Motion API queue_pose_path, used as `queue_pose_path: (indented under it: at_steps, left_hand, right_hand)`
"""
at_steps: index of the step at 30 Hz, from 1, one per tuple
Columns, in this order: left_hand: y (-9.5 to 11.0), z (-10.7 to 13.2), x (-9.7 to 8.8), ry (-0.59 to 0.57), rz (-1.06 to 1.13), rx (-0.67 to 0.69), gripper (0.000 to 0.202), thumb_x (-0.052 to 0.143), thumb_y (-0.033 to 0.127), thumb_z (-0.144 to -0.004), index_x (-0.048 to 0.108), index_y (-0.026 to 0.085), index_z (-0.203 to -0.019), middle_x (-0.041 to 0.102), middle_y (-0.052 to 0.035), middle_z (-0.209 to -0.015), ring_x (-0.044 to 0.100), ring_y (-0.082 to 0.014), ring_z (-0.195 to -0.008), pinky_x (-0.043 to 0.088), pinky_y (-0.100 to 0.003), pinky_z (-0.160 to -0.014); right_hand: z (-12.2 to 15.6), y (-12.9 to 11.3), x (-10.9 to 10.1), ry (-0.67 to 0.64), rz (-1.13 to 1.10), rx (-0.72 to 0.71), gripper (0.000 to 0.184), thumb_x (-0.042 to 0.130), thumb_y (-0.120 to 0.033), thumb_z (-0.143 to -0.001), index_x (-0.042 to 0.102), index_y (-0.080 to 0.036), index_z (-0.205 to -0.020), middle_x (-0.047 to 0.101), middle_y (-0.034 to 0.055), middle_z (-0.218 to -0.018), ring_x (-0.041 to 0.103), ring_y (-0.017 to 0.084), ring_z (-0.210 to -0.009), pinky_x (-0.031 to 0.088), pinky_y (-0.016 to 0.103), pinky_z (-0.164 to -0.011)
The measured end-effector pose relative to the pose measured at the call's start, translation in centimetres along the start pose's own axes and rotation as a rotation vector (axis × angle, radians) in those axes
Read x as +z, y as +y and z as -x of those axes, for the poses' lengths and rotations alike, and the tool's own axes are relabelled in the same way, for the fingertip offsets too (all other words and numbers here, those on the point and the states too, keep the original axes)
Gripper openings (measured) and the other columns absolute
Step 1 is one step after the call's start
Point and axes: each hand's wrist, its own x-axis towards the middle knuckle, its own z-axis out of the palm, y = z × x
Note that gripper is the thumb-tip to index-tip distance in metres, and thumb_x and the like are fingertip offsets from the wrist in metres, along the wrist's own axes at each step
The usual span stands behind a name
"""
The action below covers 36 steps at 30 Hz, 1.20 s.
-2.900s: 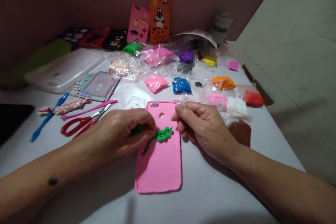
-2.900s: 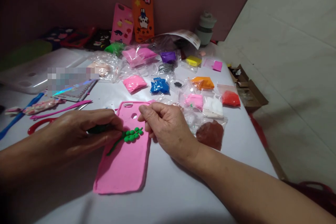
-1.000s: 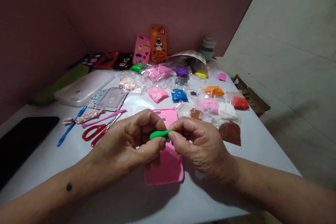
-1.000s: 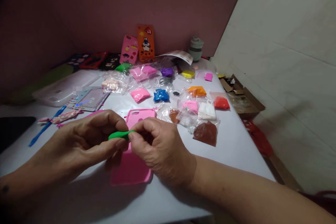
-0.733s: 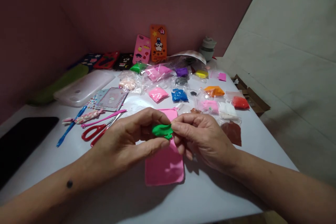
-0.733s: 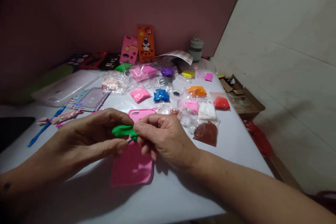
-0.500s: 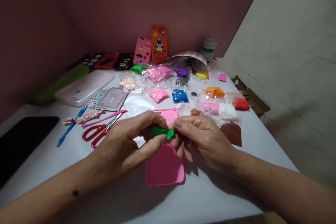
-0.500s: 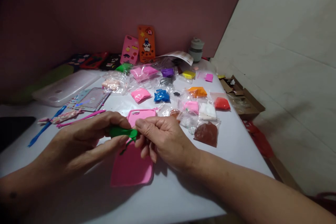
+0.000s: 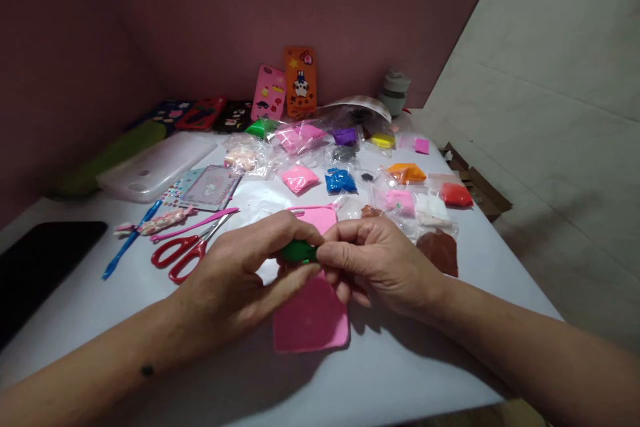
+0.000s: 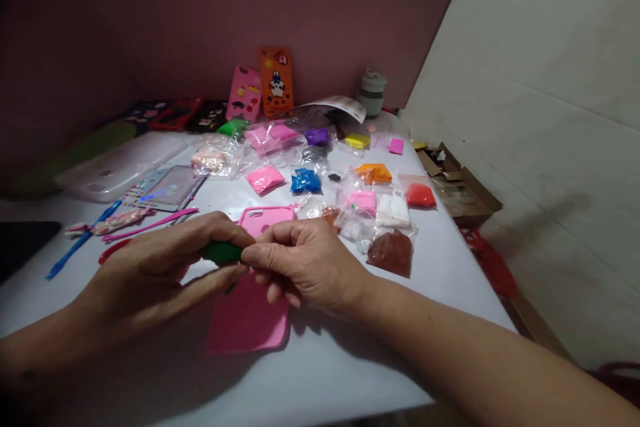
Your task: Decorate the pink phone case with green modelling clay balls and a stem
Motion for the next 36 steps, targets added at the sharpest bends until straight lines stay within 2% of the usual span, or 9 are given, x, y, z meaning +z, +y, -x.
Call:
queue_pose_path:
  at_steps: [4,7,11,13,15,19,24,32,36]
  left_hand:
    - [0.0,0.0,0.2,0.093,-0.161,0.026,0.008,0.063,0.017,-0.092,0.068,0.021,-0.087,0.072,0.0045,-0.071,0.065,-0.0081,-0.057,0.046,-0.016,-0.054]
    - [0.5,-0.2,-0.2,0.077,-0.132,-0.042,0.007,0.065,0.018,-0.088,0.068,0.022,-0.083,0.071,0.0055,-0.068,0.063,-0.0093,-0.056,0.047,-0.017,-0.054]
    - [1.4,-0.7,-1.5,0.041,0.438,-0.352,0.018,0.069,0.019,-0.083,0.067,0.022,-0.066,0.065,0.0048,-0.057,0.060,-0.0111,-0.050,0.049,-0.018,-0.048]
    - [1.5,-1.0,-2.0,0.107,0.763,-0.482,0.017,0.074,0.022,-0.081,0.070,0.021,-0.064,0.064,0.0033,-0.057,0.059,-0.0116,-0.046,0.050,-0.020,-0.044]
    - [1.3,-1.2,-2.3,0.186,0.908,-0.536,0.005,0.079,0.020,-0.077,0.079,0.021,-0.073,0.068,0.0018,-0.063,0.060,-0.0115,-0.047,0.051,-0.020,-0.042]
    - [0.4,-1.5,-2.1,0.205,0.874,-0.543,0.006,0.083,0.014,-0.077,0.083,0.019,-0.079,0.067,0.0007,-0.065,0.060,-0.0096,-0.053,0.053,-0.015,-0.046]
    - [-0.3,-1.7,-1.8,0.221,0.782,-0.524,0.008,0.087,0.021,-0.075,0.080,0.018,-0.073,0.065,0.0010,-0.064,0.056,-0.0106,-0.054,0.053,-0.017,-0.045]
    - [-0.9,-1.8,-1.6,0.176,0.729,-0.548,0.018,0.089,0.031,-0.075,0.078,0.019,-0.067,0.065,0.0006,-0.063,0.056,-0.0099,-0.054,0.050,-0.015,-0.048]
    - [-0.9,-2.0,-1.6,0.181,0.727,-0.552,0.023,0.092,0.033,-0.071,0.076,0.019,-0.062,0.063,0.0014,-0.060,0.054,-0.0094,-0.053,0.049,-0.014,-0.049]
  right_hand:
    - [0.2,-0.3,0.2,-0.017,0.030,-0.052,0.026,0.075,-0.035,-0.088,0.066,-0.016,-0.072,0.061,-0.0041,-0.056,0.052,0.005,-0.045,0.034,0.014,-0.039]
    - [0.4,-0.5,0.3,0.014,0.038,-0.121,0.025,0.077,-0.028,-0.087,0.066,-0.015,-0.070,0.057,-0.0066,-0.054,0.047,0.003,-0.046,0.032,0.012,-0.041]
    - [0.1,-0.4,0.0,0.105,-0.023,-0.150,0.026,0.079,-0.024,-0.088,0.064,-0.015,-0.068,0.059,-0.0062,-0.055,0.050,0.003,-0.045,0.034,0.011,-0.040]
    - [-0.3,-0.3,-0.4,0.119,-0.119,-0.158,0.028,0.082,-0.029,-0.087,0.066,-0.015,-0.068,0.065,-0.0034,-0.058,0.054,0.004,-0.043,0.037,0.012,-0.038]
    - [-0.6,-0.3,-0.7,0.084,-0.223,-0.150,0.026,0.086,-0.032,-0.084,0.071,-0.013,-0.073,0.070,-0.0004,-0.062,0.059,0.006,-0.043,0.042,0.013,-0.037]
    - [-0.9,-0.2,-1.1,-0.012,-0.366,-0.115,0.019,0.087,-0.025,-0.081,0.080,-0.011,-0.090,0.075,0.0025,-0.068,0.068,0.010,-0.048,0.052,0.014,-0.041]
    - [-1.1,0.1,-1.3,-0.085,-0.417,-0.149,0.015,0.076,-0.016,-0.088,0.079,-0.012,-0.103,0.078,0.0033,-0.074,0.072,0.011,-0.052,0.058,0.016,-0.044]
    - [-1.1,-0.2,-1.0,-0.062,-0.413,-0.117,0.017,0.078,-0.006,-0.080,0.078,-0.010,-0.097,0.080,0.0045,-0.079,0.074,0.012,-0.055,0.061,0.018,-0.047]
    - [-0.9,-0.2,-1.0,-0.091,-0.421,-0.097,0.018,0.088,-0.018,-0.079,0.079,-0.010,-0.092,0.078,0.0036,-0.074,0.071,0.012,-0.052,0.059,0.018,-0.042]
